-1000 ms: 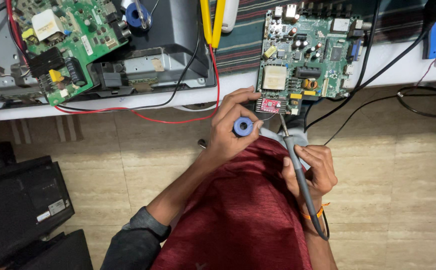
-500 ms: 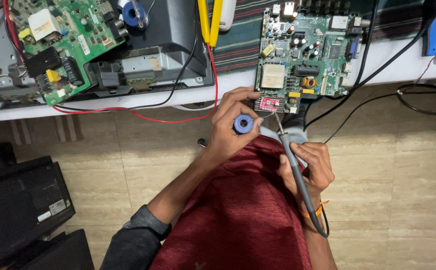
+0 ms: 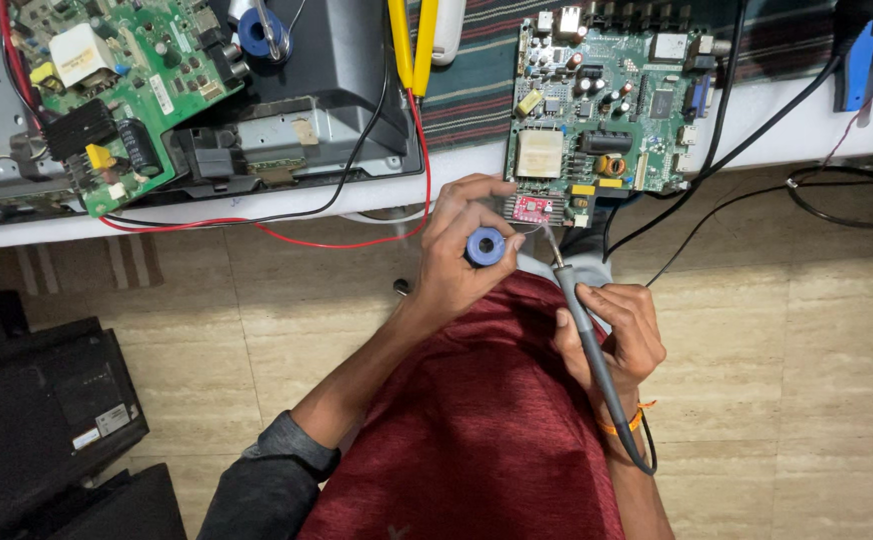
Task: The person solders a small red circuit board module onto a larger TV mainboard on a workbench. They tin the soldering iron tip with solder wire, position the module against the mainboard, and apply the iron to its pins, briefly pausing to move a stool before resuming soldering.
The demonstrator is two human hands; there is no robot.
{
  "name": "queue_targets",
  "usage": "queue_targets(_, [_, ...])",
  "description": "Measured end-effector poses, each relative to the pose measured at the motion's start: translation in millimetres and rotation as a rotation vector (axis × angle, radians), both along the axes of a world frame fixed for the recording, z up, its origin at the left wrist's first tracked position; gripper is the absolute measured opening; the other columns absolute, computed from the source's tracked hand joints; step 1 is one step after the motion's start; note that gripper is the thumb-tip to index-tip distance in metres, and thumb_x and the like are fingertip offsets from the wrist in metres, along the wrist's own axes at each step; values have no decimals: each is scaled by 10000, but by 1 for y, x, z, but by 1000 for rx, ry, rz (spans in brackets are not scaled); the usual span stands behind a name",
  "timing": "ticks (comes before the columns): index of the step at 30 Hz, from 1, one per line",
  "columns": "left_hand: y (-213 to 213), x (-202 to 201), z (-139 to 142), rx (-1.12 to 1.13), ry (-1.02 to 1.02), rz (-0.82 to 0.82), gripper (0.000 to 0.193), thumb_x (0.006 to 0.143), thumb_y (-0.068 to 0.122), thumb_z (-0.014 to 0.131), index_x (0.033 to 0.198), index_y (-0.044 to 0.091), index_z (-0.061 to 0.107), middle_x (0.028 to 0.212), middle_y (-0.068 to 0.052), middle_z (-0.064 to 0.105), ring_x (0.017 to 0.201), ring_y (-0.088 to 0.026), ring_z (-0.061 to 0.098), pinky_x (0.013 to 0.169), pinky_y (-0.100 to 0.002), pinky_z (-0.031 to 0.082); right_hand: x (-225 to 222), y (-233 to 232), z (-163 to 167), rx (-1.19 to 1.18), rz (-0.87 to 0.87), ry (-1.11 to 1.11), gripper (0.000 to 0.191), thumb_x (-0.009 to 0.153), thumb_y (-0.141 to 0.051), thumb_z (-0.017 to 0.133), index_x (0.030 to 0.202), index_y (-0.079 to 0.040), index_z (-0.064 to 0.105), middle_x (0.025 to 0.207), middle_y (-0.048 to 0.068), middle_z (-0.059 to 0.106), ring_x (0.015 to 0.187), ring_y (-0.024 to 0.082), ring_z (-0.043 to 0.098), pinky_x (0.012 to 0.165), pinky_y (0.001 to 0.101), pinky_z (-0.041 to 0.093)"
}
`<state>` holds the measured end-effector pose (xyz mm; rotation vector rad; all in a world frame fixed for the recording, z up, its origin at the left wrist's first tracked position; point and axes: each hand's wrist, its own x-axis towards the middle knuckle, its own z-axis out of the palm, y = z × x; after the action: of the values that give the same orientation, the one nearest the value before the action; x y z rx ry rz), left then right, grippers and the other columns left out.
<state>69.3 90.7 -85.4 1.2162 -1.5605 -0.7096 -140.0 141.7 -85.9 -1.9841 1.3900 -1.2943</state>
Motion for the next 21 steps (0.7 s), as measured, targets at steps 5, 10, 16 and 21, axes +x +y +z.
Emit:
queue_targets(5, [-1, -1, 3, -2, -6, -5, 181, 847, 88, 817, 932, 32, 667, 1323, -121, 638, 1311, -309, 567, 1114, -452, 476, -1, -1, 3, 6, -10, 9, 254, 839, -33, 796, 1072, 16, 707, 965, 134, 693, 921, 273, 668, 835, 364, 549])
queue_targets(10, [-3, -2, 6, -15, -7, -1, 183, 845, 84, 821, 933, 31, 669, 1309, -123, 635, 1294, -305, 569, 1101, -445, 481, -2, -1, 6, 14, -5, 8, 251, 852, -25, 792, 1084, 10, 702, 978, 131, 696, 932, 277, 667, 852, 369, 549])
queue_targets(16, [-3, -4, 6, -8, -2, 10, 176, 840, 71, 817, 925, 26, 669, 1299, -122, 640, 1291, -299, 572, 1102, -438, 485, -2, -2, 7, 19, 6, 19, 258, 843, -23, 795, 1083, 5, 706, 979, 127, 698, 937, 278, 661, 859, 373, 547])
queue_targets(21, [-3, -5, 5, -8, 0, 17, 172, 841, 77, 821, 925, 31, 678, 1294, -118, 642, 1284, -295, 572, 1099, -439, 486, -3, -2, 6, 13, 5, 22, 263, 836, -25, 800, 1080, 3, 708, 967, 121, 698, 935, 272, 658, 854, 373, 546])
